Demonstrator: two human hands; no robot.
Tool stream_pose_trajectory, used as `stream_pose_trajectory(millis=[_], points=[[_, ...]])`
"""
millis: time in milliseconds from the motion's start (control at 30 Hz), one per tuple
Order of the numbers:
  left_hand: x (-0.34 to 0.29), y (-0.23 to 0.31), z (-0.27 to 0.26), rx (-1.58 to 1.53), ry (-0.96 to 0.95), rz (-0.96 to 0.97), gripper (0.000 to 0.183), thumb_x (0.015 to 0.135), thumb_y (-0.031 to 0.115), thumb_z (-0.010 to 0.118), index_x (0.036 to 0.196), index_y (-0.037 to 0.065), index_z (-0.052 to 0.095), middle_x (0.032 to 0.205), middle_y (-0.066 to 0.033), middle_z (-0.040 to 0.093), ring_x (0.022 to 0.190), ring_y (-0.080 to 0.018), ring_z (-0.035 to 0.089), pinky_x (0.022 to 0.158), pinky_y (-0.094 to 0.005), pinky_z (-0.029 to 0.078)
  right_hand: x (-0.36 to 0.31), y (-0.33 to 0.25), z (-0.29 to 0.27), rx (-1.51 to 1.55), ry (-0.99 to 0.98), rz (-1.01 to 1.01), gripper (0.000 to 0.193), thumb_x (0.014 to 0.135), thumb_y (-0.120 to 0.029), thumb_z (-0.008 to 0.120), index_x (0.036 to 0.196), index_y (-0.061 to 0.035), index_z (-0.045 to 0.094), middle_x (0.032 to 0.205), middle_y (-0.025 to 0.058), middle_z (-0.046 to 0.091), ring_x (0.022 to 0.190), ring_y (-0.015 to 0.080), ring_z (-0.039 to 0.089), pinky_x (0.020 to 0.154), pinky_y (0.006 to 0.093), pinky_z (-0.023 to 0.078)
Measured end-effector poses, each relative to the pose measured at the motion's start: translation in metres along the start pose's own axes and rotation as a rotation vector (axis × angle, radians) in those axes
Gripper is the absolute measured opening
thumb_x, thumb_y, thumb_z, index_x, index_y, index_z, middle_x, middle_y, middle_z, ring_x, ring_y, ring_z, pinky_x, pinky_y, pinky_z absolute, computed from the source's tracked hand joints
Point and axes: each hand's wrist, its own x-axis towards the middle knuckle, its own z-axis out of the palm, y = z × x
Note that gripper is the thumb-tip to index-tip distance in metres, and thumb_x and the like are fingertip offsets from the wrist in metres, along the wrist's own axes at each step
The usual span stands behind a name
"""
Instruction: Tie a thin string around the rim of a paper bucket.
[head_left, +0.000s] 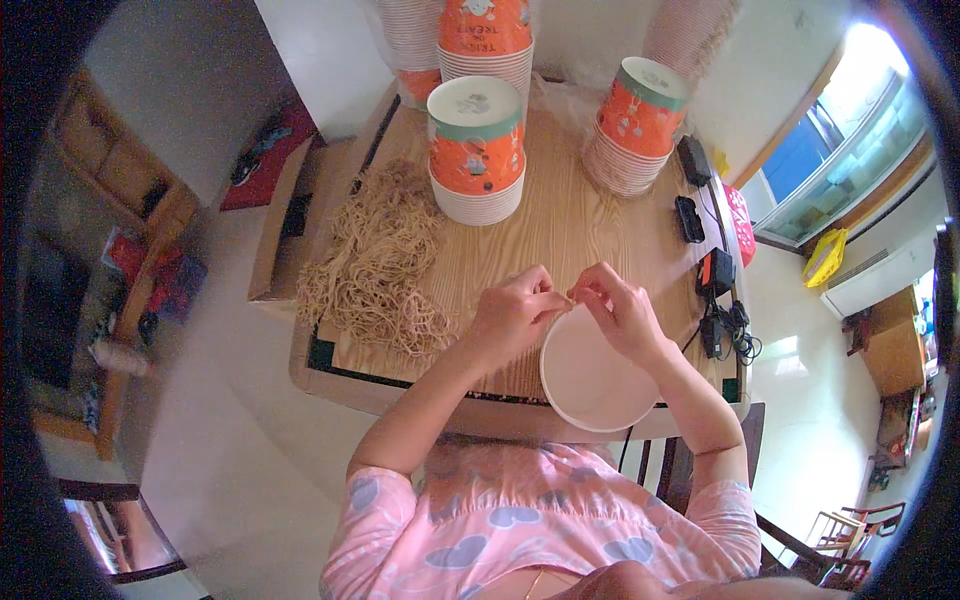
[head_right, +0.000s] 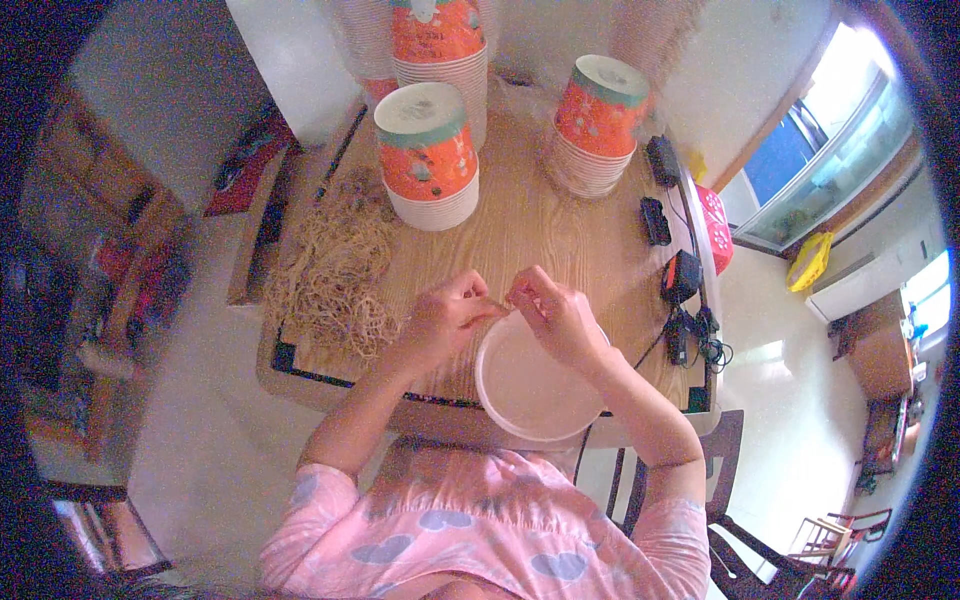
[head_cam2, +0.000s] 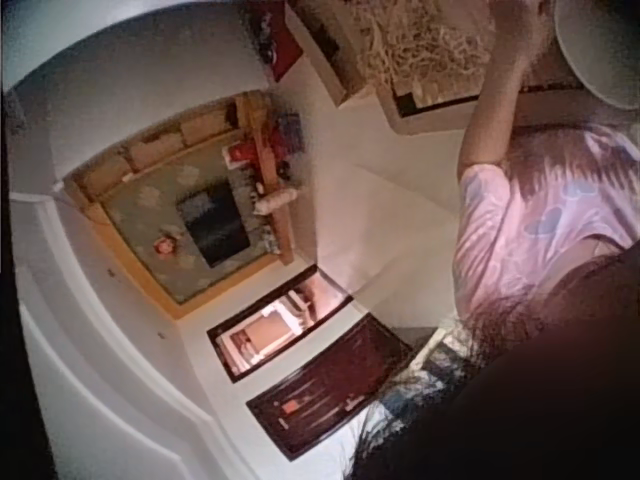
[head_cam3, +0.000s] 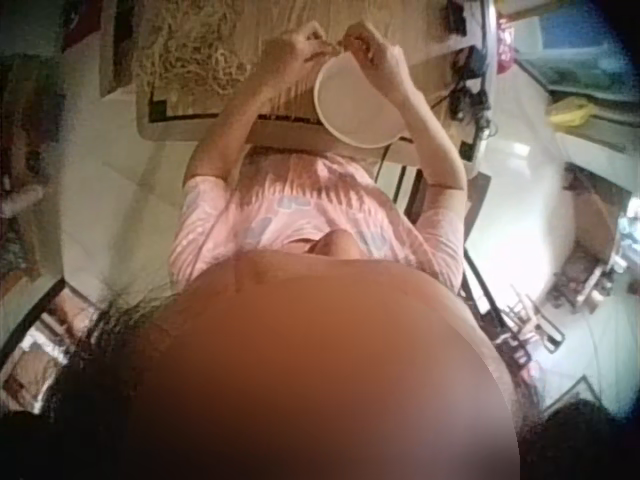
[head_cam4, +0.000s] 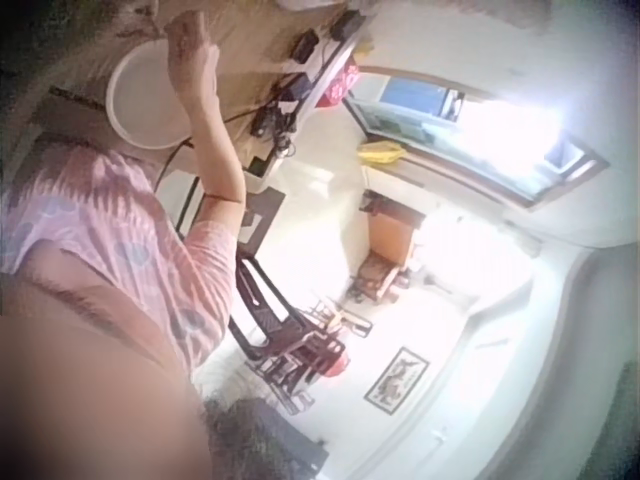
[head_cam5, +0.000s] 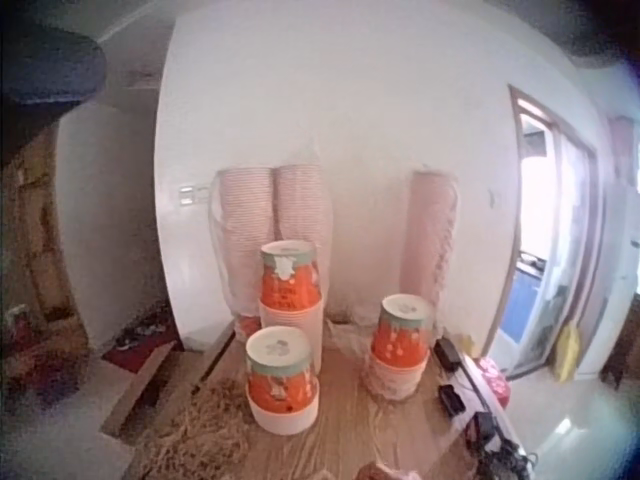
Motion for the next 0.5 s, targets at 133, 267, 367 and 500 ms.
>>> stream_pose_trajectory(millis=[133, 267, 367, 500], points=[[0.004, -0.006, 0.004, -0.168, -0.011, -0.122, 0.010, 0.073, -0.002, 0.064, 0.076, 0.007, 0.065, 0.083, -0.0038, 0.054, 0.073, -0.0197, 0.060, 0.064, -0.0309, 0.049, 0.001, 0.002, 0.000, -0.025, -0.007, -0.066, 0.009, 0.090, -0.009, 0.052, 0.096, -0.0018, 0.052, 0.086, 0.0136, 0.064, 0.081, 0.0305, 0.066, 0.067, 0.0367, 0.052], [0.001, -0.018, 0.002, -0.194, -0.031, -0.047, 0.012, 0.069, 0.000, 0.064, 0.072, 0.011, 0.064, 0.082, -0.0027, 0.052, 0.075, -0.0209, 0.059, 0.063, -0.0339, 0.050, 0.001, 0.002, 0.002, 0.086, -0.012, 0.029, 0.009, 0.091, -0.009, 0.051, 0.096, -0.0014, 0.052, 0.085, 0.0129, 0.064, 0.084, 0.0286, 0.066, 0.069, 0.0356, 0.053], [0.002, -0.018, 0.004, -0.113, -0.007, 0.049, 0.014, 0.067, -0.001, 0.065, 0.072, 0.011, 0.063, 0.081, -0.0023, 0.051, 0.075, -0.0205, 0.058, 0.062, -0.0342, 0.049, 0.002, -0.002, 0.000, 0.024, -0.043, 0.035, 0.009, 0.091, -0.009, 0.051, 0.096, -0.0010, 0.052, 0.084, 0.0127, 0.064, 0.085, 0.0265, 0.067, 0.070, 0.0346, 0.053], [0.005, -0.012, 0.008, 0.031, 0.034, 0.067, 0.013, 0.070, 0.009, 0.069, 0.082, 0.013, 0.065, 0.083, -0.0032, 0.052, 0.074, -0.0210, 0.059, 0.060, -0.0352, 0.049, 0.003, -0.002, 0.002, 0.047, -0.046, 0.022, 0.009, 0.091, -0.008, 0.051, 0.095, -0.0007, 0.053, 0.085, 0.0129, 0.064, 0.083, 0.0259, 0.067, 0.071, 0.0339, 0.053]])
